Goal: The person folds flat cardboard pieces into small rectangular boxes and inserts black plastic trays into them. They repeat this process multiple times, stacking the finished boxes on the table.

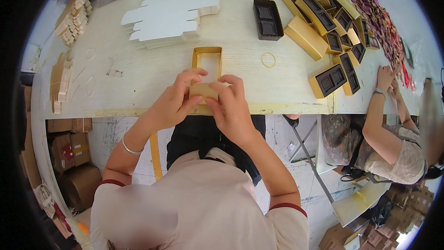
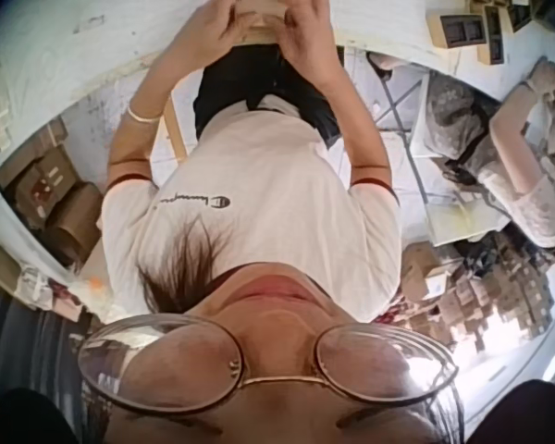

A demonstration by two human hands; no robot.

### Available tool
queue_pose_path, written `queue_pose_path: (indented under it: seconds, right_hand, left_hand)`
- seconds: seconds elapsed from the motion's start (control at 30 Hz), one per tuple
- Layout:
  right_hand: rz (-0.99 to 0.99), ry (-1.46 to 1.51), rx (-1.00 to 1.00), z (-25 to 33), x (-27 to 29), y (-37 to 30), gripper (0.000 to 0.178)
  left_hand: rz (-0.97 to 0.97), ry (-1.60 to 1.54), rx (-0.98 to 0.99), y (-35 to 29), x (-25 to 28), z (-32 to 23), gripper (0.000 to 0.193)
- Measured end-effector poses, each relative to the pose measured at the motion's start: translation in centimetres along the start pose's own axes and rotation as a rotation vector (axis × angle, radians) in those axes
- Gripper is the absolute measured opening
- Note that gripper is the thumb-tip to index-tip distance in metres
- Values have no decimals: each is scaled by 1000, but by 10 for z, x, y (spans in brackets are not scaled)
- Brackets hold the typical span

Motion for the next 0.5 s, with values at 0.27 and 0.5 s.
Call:
queue_pose_path:
  seconds: [0.27, 0.5]
  right_hand:
    - [156, -516, 428, 8, -5, 2, 22]
    - [433, -383, 244, 2, -4, 19, 8]
  left_hand:
    - [-86, 265, -127, -10, -8, -8, 11]
    - [106, 458, -42, -3, -6, -11, 13]
Point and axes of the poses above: each hand's wrist, its own y-axis towards the middle knuckle, its own x-axis out of the back of the hand, z = x × y, the point moved 4 cm from there along y, towards the middle knuckle, and after that the axes turned 5 degrees about -z, right-handed, at the moved point
